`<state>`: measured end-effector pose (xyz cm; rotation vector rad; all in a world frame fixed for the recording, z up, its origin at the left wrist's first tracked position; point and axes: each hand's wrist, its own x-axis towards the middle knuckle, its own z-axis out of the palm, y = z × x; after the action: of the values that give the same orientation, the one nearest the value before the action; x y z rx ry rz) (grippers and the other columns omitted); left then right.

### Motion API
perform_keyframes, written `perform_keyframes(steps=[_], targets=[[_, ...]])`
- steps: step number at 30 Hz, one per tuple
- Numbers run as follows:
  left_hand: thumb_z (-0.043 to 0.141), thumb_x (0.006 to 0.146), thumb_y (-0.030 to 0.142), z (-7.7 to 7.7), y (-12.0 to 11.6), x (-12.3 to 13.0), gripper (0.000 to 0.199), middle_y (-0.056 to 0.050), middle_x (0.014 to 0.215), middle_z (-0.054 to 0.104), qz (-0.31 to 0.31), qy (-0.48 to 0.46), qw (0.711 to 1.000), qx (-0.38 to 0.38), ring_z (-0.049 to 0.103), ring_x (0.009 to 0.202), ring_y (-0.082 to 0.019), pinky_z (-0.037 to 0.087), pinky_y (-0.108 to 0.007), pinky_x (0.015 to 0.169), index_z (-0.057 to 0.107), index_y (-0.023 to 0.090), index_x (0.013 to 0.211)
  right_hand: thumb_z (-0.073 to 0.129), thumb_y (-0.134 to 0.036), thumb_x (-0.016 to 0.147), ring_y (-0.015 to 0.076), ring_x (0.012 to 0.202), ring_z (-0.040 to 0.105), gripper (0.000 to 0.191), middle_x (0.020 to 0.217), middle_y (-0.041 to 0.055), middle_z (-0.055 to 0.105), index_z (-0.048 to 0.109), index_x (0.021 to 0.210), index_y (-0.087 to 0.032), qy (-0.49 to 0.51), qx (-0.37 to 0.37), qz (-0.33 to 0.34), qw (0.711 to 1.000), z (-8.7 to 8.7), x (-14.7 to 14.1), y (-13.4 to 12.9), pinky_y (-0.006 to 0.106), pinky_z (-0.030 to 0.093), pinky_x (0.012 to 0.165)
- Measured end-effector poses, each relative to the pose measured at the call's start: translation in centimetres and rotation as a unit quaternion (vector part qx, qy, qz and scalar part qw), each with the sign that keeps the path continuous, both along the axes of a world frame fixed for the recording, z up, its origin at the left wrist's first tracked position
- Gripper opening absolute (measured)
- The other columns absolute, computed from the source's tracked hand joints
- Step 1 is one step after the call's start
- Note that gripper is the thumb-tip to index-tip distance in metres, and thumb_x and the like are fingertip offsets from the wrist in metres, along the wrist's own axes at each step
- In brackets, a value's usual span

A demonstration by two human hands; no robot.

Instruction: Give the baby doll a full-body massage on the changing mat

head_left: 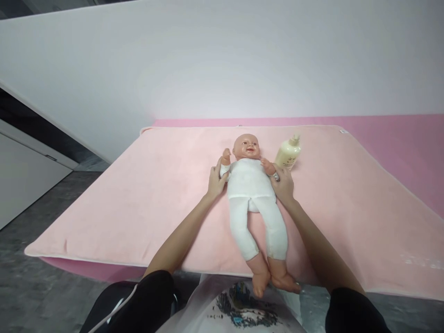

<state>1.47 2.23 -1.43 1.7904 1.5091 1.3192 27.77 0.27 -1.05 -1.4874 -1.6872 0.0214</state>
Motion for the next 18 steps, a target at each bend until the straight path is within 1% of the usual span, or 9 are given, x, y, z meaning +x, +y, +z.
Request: perform_keyframes(steps=[2, 4, 6, 8, 11, 13, 16, 18], targets=[[0.049, 0.086, 0.026, -0.04, -0.14, 0.13, 0.058, -0.008, 0.105, 0.046, -0.028, 0.089, 0.996, 0.011, 0.048, 0.097, -0.022, 0.042, -0.037, 0.089, 0.037, 0.025, 0.143, 0.046, -0.015, 0.079, 0.0228, 0.090, 0.053, 0.048, 0.092, 0.0074, 0.056, 0.060, 0.123, -0.025, -0.059, -0.022, 0.001, 0.998, 0.31, -0.14, -0.12, 0.031, 0.047, 0.069], [0.045, 0.085, 0.020, 0.04, -0.35, 0.35, 0.055, -0.009, 0.111, 0.041, -0.051, 0.158, 0.986, 0.023, 0.043, 0.103, -0.023, 0.040, -0.039, 0.092, 0.043, 0.027, 0.139, 0.044, -0.012, 0.079, 0.0232, 0.093, 0.052, 0.050, 0.095, 0.0081, 0.054, 0.060, 0.123, -0.027, -0.094, -0.033, 0.001, 0.995, 0.55, -0.31, -0.23, 0.030, 0.046, 0.067], [0.041, 0.085, 0.016, 0.17, -0.56, 0.53, 0.054, -0.010, 0.114, 0.039, -0.056, 0.197, 0.978, 0.029, 0.041, 0.105, -0.024, 0.040, -0.039, 0.092, 0.046, 0.028, 0.137, 0.044, -0.011, 0.079, 0.0238, 0.096, 0.051, 0.050, 0.097, 0.0085, 0.053, 0.060, 0.123, -0.028, -0.105, -0.034, -0.004, 0.994, 0.66, -0.45, -0.32, 0.030, 0.047, 0.067], [0.040, 0.085, 0.015, 0.21, -0.70, 0.59, 0.054, -0.010, 0.114, 0.039, -0.057, 0.204, 0.977, 0.034, 0.040, 0.105, -0.024, 0.040, -0.039, 0.093, 0.046, 0.028, 0.137, 0.043, -0.011, 0.079, 0.0241, 0.096, 0.051, 0.050, 0.096, 0.0087, 0.053, 0.060, 0.123, -0.028, -0.105, -0.033, -0.005, 0.994, 0.62, -0.52, -0.37, 0.031, 0.047, 0.067], [0.041, 0.086, 0.018, 0.02, -0.69, 0.45, 0.053, -0.010, 0.115, 0.040, -0.056, 0.185, 0.980, 0.042, 0.041, 0.107, -0.025, 0.038, -0.040, 0.095, 0.044, 0.027, 0.139, 0.042, -0.013, 0.080, 0.0245, 0.095, 0.052, 0.048, 0.096, 0.0090, 0.055, 0.059, 0.123, -0.024, -0.083, -0.022, -0.008, 0.996, 0.33, -0.48, -0.38, 0.034, 0.049, 0.072], [0.043, 0.088, 0.022, -0.17, -0.56, 0.27, 0.052, -0.011, 0.114, 0.042, -0.054, 0.151, 0.986, 0.045, 0.043, 0.108, -0.025, 0.037, -0.041, 0.097, 0.042, 0.025, 0.140, 0.042, -0.016, 0.080, 0.0254, 0.097, 0.053, 0.047, 0.100, 0.0098, 0.058, 0.056, 0.124, -0.021, -0.049, -0.011, -0.022, 0.998, 0.09, -0.43, -0.36, 0.036, 0.049, 0.076], [0.046, 0.088, 0.030, -0.40, -0.21, -0.03, 0.055, -0.011, 0.112, 0.048, -0.046, 0.067, 0.996, 0.033, 0.048, 0.105, -0.024, 0.039, -0.040, 0.096, 0.038, 0.023, 0.142, 0.043, -0.022, 0.081, 0.0271, 0.102, 0.054, 0.046, 0.109, 0.0114, 0.060, 0.050, 0.127, -0.018, 0.007, -0.001, -0.044, 0.999, -0.15, -0.36, -0.29, 0.040, 0.049, 0.081], [0.050, 0.088, 0.036, -0.49, 0.08, -0.19, 0.058, -0.010, 0.112, 0.052, -0.036, 0.003, 0.999, 0.023, 0.051, 0.103, -0.024, 0.041, -0.040, 0.094, 0.036, 0.023, 0.143, 0.044, -0.025, 0.081, 0.0276, 0.104, 0.055, 0.046, 0.112, 0.0124, 0.060, 0.048, 0.127, -0.017, 0.032, -0.005, -0.044, 0.999, -0.20, -0.33, -0.24, 0.041, 0.048, 0.083]])
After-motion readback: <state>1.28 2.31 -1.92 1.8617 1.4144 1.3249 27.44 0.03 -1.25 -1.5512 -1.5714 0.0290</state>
